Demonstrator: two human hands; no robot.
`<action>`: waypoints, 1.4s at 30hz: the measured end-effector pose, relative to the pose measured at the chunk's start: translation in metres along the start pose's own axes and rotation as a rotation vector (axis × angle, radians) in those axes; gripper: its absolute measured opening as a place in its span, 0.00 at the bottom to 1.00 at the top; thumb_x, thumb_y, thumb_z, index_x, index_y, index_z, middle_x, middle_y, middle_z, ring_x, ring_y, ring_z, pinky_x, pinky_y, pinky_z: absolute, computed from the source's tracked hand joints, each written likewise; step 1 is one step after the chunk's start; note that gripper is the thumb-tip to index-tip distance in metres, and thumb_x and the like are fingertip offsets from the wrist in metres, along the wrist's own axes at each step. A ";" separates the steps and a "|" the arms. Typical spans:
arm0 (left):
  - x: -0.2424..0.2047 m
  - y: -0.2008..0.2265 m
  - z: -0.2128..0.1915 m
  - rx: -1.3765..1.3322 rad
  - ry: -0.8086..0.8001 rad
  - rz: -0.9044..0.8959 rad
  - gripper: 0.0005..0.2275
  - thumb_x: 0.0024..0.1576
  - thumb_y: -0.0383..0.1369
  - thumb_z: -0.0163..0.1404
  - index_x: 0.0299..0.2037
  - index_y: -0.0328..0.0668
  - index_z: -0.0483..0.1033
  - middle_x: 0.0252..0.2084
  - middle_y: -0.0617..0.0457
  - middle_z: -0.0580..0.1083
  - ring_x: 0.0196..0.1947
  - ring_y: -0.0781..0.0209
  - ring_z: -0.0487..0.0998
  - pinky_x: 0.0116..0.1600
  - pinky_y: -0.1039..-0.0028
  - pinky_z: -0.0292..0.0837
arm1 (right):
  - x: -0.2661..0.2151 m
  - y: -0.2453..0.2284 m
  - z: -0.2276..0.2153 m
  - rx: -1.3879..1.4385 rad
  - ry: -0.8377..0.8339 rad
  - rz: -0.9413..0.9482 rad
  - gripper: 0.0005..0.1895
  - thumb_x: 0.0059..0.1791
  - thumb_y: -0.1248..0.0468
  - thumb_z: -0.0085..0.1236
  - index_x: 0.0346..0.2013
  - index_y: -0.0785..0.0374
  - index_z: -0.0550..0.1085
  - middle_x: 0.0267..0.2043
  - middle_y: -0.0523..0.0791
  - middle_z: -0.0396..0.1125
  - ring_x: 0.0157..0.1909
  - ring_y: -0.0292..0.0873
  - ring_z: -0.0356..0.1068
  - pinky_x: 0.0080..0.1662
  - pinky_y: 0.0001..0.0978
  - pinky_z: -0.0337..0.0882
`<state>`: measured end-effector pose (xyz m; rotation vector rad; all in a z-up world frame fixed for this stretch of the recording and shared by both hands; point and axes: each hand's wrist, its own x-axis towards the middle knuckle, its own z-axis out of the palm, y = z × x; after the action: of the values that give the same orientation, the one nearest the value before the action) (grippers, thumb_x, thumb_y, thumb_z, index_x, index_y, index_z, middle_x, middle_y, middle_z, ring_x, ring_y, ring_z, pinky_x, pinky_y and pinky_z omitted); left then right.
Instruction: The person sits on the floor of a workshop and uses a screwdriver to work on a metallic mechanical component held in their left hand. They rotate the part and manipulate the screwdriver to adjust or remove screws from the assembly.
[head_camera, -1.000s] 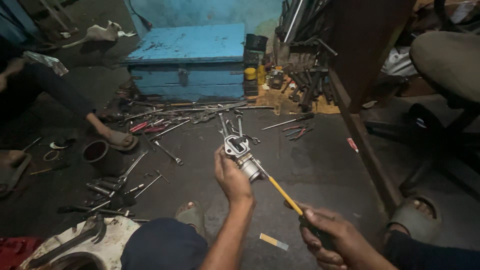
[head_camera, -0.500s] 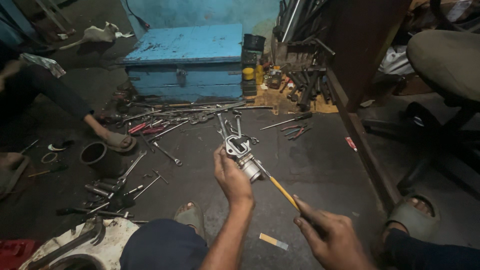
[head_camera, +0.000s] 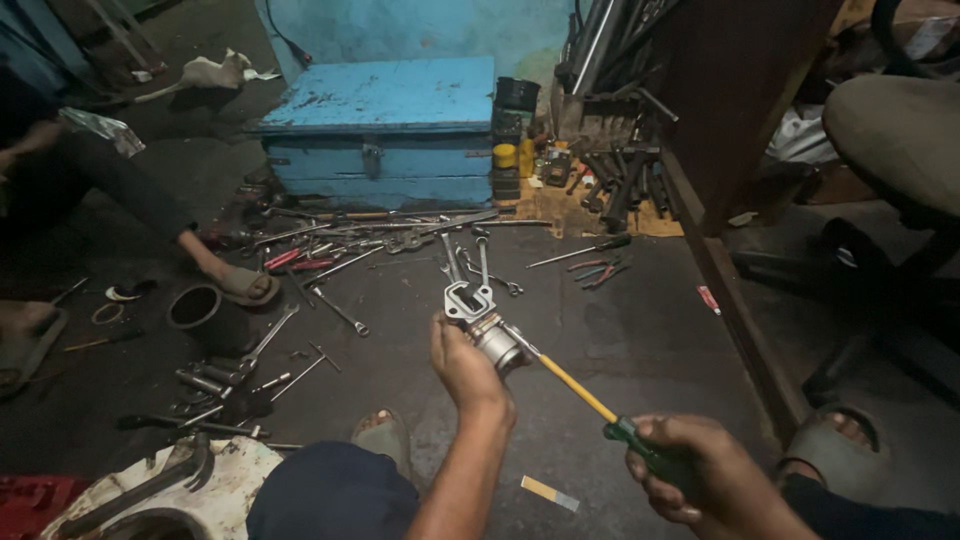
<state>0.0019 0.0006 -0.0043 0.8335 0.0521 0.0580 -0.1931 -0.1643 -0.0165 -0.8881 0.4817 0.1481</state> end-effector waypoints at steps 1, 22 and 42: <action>0.000 0.000 -0.001 0.001 0.002 -0.010 0.12 0.67 0.34 0.34 0.44 0.38 0.71 0.35 0.54 0.72 0.29 0.67 0.74 0.34 0.75 0.74 | 0.000 0.000 0.001 0.004 -0.023 0.003 0.14 0.49 0.60 0.51 0.35 0.73 0.68 0.24 0.51 0.67 0.14 0.36 0.58 0.14 0.28 0.55; -0.001 0.004 0.001 0.091 -0.014 0.105 0.13 0.68 0.34 0.37 0.51 0.36 0.72 0.39 0.50 0.74 0.33 0.63 0.76 0.36 0.73 0.75 | -0.006 0.003 0.013 -0.152 0.048 -0.020 0.21 0.47 0.62 0.53 0.46 0.78 0.77 0.23 0.51 0.69 0.13 0.39 0.59 0.17 0.30 0.57; 0.017 0.054 0.036 0.202 -0.467 -0.572 0.35 0.52 0.69 0.29 0.48 0.49 0.74 0.37 0.49 0.78 0.37 0.53 0.82 0.36 0.44 0.81 | -0.033 -0.022 0.037 -0.313 0.314 -0.221 0.14 0.48 0.63 0.57 0.42 0.71 0.78 0.24 0.47 0.69 0.13 0.35 0.52 0.17 0.29 0.49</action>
<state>0.0201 0.0110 0.0593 0.9887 -0.1467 -0.6887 -0.2027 -0.1465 0.0339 -1.2746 0.6586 -0.1250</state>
